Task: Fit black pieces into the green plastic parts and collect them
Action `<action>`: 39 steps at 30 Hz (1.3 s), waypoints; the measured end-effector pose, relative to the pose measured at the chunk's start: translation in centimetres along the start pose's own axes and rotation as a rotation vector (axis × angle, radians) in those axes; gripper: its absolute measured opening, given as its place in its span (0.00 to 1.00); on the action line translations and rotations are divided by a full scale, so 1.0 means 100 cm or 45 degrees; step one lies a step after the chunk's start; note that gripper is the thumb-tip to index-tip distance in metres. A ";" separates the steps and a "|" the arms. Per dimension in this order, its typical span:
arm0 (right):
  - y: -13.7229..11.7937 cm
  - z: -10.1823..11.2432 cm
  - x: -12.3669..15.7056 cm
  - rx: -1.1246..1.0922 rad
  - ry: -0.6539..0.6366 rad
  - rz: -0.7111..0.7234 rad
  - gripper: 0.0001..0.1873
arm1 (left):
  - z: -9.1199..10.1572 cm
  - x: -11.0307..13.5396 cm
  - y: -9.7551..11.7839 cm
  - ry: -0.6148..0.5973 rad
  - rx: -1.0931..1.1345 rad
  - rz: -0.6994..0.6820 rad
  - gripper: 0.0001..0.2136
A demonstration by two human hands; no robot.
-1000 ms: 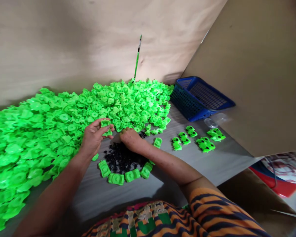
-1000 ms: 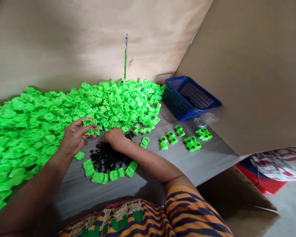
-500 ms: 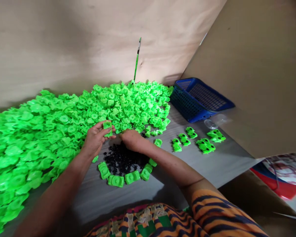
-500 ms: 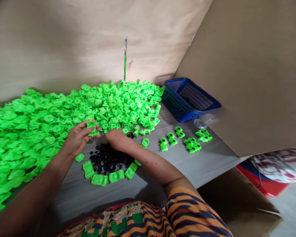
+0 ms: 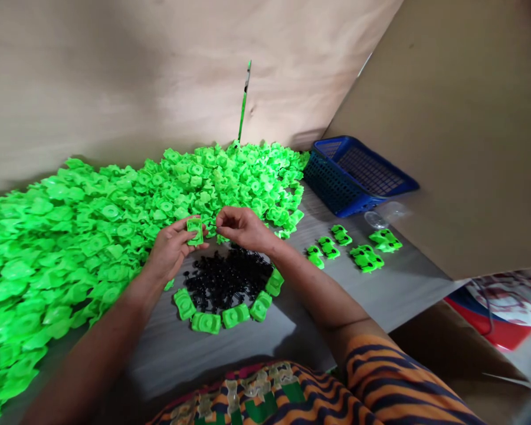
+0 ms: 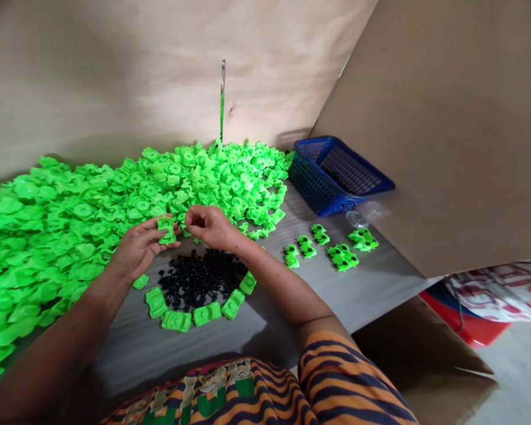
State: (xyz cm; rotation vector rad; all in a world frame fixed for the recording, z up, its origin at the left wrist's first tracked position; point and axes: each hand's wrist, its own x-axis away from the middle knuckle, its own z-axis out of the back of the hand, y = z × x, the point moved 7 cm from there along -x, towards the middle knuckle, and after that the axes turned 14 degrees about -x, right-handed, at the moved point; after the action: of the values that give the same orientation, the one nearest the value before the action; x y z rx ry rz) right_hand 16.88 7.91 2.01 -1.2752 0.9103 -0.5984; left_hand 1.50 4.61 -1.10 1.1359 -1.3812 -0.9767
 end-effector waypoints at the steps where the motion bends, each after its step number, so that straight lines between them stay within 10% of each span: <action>1: -0.004 0.000 0.001 0.042 0.036 0.032 0.04 | 0.000 0.000 0.000 -0.004 0.000 -0.006 0.21; 39: 0.012 -0.005 0.000 -0.020 0.259 0.084 0.05 | -0.005 0.001 -0.005 0.064 -0.088 -0.098 0.26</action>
State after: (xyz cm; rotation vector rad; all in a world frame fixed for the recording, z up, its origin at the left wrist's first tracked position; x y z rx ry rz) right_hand 16.35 7.86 0.82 -1.2083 1.1229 -0.6782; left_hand 2.04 4.40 -1.48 1.1609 -1.2622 -1.0361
